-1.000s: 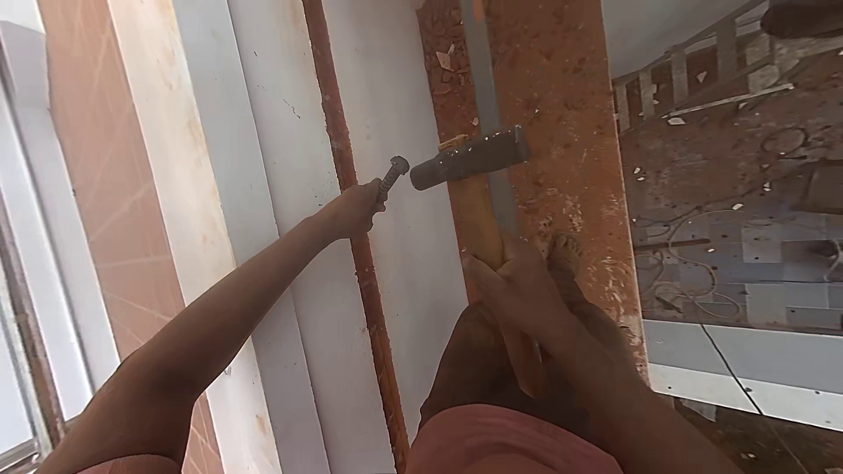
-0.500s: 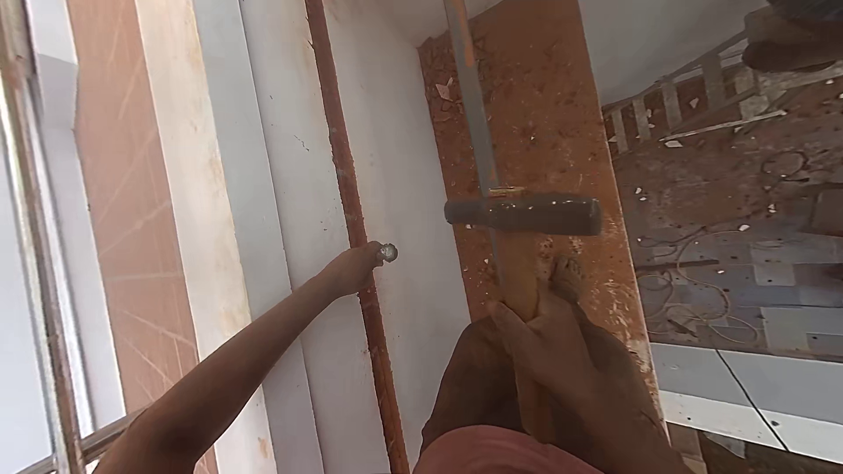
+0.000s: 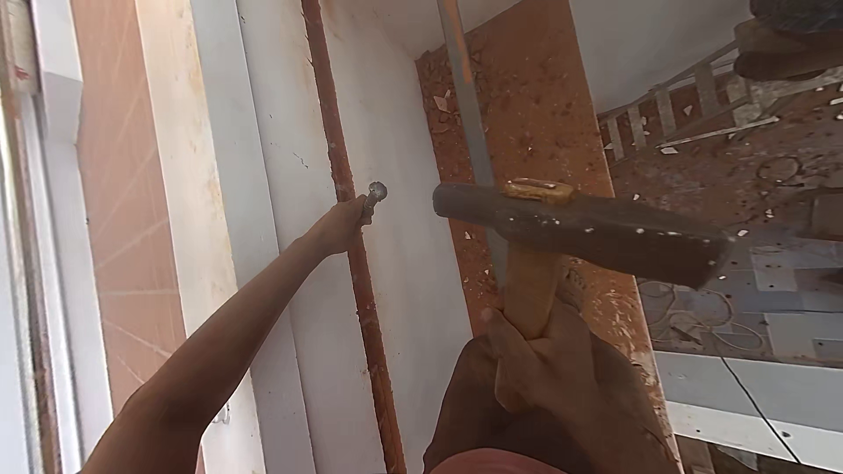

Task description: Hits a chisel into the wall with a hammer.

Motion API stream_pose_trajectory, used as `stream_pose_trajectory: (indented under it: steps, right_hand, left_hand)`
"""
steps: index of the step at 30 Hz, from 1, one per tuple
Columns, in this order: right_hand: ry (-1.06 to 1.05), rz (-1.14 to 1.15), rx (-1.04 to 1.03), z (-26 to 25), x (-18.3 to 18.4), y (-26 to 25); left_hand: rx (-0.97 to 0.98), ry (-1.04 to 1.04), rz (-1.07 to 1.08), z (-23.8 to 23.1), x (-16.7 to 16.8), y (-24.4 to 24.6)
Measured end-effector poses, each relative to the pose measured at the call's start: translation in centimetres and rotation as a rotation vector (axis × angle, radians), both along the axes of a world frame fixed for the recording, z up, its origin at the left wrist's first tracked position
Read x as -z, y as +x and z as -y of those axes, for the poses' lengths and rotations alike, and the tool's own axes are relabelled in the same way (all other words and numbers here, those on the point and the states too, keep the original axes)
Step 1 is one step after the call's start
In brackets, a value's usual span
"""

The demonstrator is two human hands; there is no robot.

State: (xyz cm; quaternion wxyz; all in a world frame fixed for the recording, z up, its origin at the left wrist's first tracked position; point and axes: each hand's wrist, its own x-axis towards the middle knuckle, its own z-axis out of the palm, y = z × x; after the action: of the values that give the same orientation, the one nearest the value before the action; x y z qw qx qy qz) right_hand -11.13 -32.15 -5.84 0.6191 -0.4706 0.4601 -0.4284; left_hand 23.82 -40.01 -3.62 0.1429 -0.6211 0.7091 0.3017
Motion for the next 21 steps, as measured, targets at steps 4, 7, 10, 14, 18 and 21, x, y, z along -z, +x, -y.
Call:
stream_pose_trajectory:
  steps: [4,7,10,14,18,21]
  right_hand:
    - [0.041,-0.151,-0.233,3.0,0.4,3.8]
    - [0.313,-0.357,-0.681,6.0,1.3,3.8]
    - [0.352,-0.415,-0.658,5.4,3.3,1.8]
    - [0.245,-0.358,-0.411,1.8,2.9,-0.7]
    - [0.001,-0.199,-0.135,1.5,0.9,-0.5]
    - [-0.096,-0.104,-0.048,3.0,-1.3,-0.9]
  left_hand:
    - [0.038,0.039,0.006,-0.3,0.1,-0.3]
    - [-0.027,0.147,0.044,-0.6,0.7,-0.2]
    - [-0.049,0.139,0.024,0.1,1.2,0.5]
    - [-0.13,0.129,0.003,0.0,0.5,-0.3]
    - [-0.124,0.177,0.073,0.2,-0.5,-2.0]
    - [-0.072,0.12,0.031,-0.9,0.0,-1.9]
